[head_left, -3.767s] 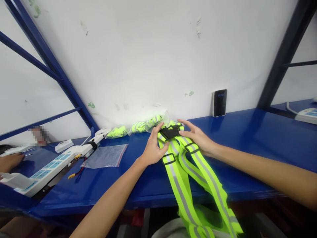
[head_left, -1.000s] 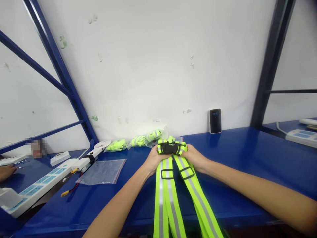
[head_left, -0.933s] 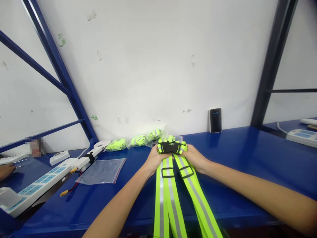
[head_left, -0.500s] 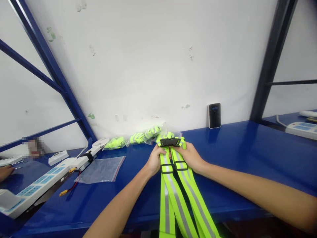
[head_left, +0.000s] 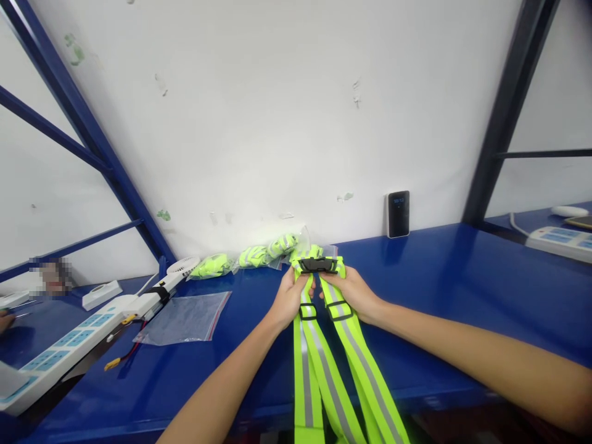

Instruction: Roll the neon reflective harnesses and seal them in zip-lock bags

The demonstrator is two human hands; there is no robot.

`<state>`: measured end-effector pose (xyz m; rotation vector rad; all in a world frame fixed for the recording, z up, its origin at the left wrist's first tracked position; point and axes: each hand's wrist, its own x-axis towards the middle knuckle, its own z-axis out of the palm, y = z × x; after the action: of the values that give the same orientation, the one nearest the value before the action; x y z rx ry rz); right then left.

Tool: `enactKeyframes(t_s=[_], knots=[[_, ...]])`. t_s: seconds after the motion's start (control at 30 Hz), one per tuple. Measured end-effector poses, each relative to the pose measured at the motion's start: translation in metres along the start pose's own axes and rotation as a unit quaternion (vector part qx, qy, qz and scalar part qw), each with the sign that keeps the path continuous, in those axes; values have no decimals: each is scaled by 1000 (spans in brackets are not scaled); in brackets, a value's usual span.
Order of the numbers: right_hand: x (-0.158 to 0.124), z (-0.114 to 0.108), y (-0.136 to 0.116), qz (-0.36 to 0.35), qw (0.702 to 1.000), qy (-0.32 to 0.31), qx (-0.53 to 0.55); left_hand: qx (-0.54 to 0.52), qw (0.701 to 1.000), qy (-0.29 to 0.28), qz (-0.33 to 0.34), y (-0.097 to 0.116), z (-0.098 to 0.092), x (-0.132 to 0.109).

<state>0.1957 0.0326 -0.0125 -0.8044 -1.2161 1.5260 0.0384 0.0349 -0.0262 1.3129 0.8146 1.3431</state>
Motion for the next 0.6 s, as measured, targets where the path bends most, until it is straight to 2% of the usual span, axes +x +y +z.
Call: enactKeyframes(t_s=[0.17, 0.33, 0.5, 0.6], knots=[[-3, 2, 2, -37, 999, -5, -1, 33, 999, 0, -4, -1, -1, -2], [-8, 6, -2, -14, 1000, -14, 13, 38, 999, -9, -3, -1, 0, -3], [-8, 1, 0, 20, 998, 54, 17, 22, 1000, -13, 2, -1, 3, -4], [-7, 1, 2, 12, 997, 75, 13, 22, 1000, -18, 3, -1, 3, -4]])
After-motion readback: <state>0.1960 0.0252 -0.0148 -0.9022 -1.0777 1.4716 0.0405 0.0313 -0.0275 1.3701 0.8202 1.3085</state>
